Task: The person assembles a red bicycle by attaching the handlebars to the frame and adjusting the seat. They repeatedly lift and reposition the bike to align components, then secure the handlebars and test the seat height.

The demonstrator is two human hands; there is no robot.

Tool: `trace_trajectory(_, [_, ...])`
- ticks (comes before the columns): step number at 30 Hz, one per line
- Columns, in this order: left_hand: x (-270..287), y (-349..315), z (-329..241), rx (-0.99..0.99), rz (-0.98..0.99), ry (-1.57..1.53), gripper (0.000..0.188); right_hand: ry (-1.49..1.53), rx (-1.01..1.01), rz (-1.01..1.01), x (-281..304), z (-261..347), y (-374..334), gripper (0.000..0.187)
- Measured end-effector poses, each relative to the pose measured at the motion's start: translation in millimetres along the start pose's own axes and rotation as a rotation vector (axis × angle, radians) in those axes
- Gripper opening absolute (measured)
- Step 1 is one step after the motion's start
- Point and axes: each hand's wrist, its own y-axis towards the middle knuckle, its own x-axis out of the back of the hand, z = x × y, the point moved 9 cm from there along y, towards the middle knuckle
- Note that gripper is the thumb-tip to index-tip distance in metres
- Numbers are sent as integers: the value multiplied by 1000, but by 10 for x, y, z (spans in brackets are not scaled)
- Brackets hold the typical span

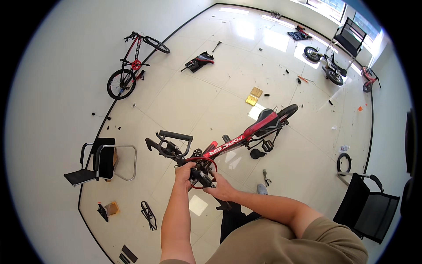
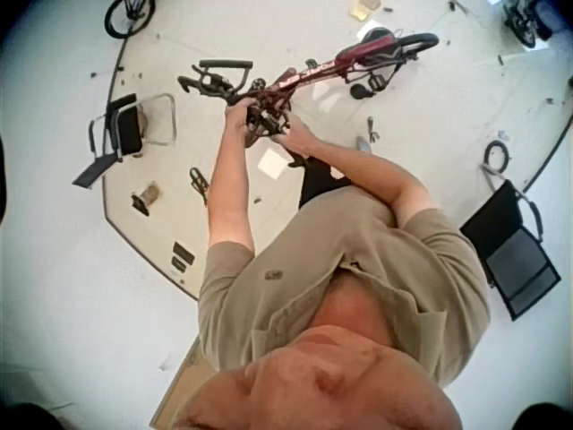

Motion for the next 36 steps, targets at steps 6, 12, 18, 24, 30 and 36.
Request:
trace_trajectory(6, [-142,229,-58,-27,-52,91,9,-84,-88,-2,-73,150,531,66])
trace_trajectory(12, [-67,255,-92,-111,-120,152,10,36,-58,93,-148,25,641,43])
trace_trajectory(18, [98,323,60,-114,-169,131,13,101,-162,185,-255,225,526,52])
trace_trajectory(24, [-52,26,-95,-155,-111,74,33,-10,-116,142,-56,483,431,60])
trace_trajectory(30, [-63,-629,-287,-33,-562,496,66,-36,-117,126,107,495,388,60])
trace_trajectory(36, [-102,-261,-146,-178,-532,545,65,-46,-82,119,118,401,509,54])
